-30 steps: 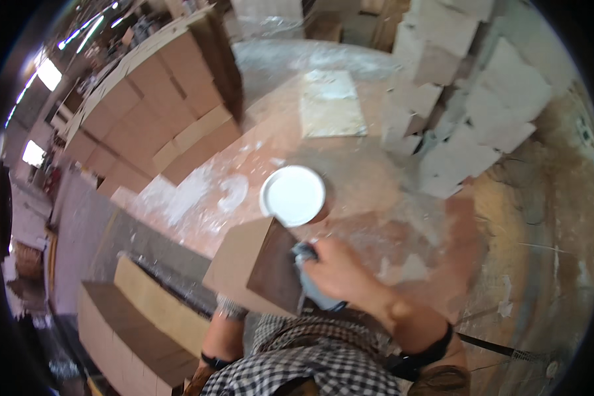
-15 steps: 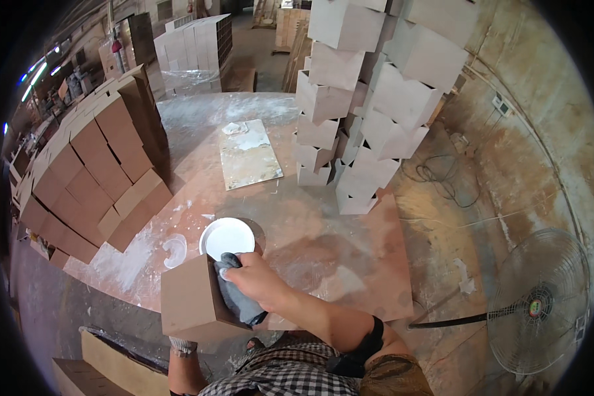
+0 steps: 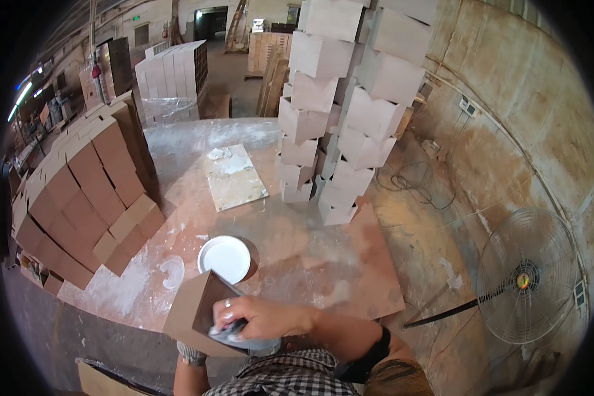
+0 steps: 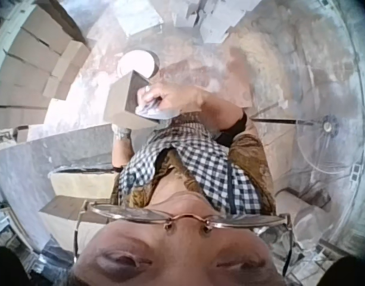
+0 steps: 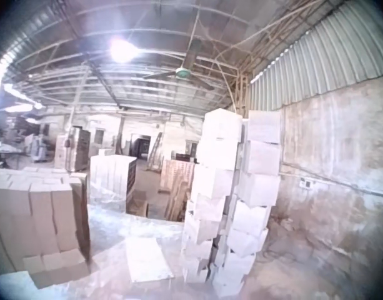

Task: Polishing the edges and surfaces of small wooden or cardboard boxes using a cloth and liquid.

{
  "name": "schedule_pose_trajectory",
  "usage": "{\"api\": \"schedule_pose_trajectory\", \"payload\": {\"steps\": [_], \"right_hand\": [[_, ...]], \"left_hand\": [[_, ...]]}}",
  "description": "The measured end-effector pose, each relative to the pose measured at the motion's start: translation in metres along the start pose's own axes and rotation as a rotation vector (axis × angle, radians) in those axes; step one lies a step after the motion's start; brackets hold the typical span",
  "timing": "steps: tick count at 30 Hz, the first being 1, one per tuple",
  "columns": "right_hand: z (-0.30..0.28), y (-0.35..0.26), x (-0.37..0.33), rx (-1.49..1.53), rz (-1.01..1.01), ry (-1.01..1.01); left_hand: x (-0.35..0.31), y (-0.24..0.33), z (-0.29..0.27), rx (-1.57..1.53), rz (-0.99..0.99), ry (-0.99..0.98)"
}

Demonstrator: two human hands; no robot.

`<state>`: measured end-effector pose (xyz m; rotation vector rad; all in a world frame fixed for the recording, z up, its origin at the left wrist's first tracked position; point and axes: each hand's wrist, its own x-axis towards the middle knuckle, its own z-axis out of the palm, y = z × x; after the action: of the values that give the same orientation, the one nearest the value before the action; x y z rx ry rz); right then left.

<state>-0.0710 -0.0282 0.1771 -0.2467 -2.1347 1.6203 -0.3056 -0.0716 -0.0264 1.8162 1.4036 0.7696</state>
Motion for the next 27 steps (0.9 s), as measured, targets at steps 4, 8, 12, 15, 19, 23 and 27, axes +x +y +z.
{"api": "schedule_pose_trajectory", "payload": {"steps": [4,8,12,15,19,23,27], "right_hand": [[-0.023,0.021,-0.026,0.163,-0.148,0.079],[-0.015,-0.027,-0.014,0.536,0.296,0.97],[0.007,-0.013,0.016,0.375,0.294,1.07],[0.026,-0.019,0.035,0.133,0.364,1.022],[0.047,-0.04,0.048,0.024,0.274,0.918],[0.057,-0.057,0.046,-0.342,0.14,0.288],[0.079,-0.06,0.042,-0.569,-0.11,0.005]], "left_hand": [[0.013,0.045,-0.023,-0.109,0.351,0.282],[0.012,0.053,-0.03,0.084,0.409,0.29],[0.005,0.053,-0.029,0.143,0.425,0.276],[-0.001,0.054,-0.032,0.18,0.449,0.257],[-0.011,0.053,-0.04,0.206,0.472,0.24],[-0.025,0.06,-0.035,0.079,0.485,0.172],[-0.026,0.067,-0.039,-0.037,0.485,0.142]]}}
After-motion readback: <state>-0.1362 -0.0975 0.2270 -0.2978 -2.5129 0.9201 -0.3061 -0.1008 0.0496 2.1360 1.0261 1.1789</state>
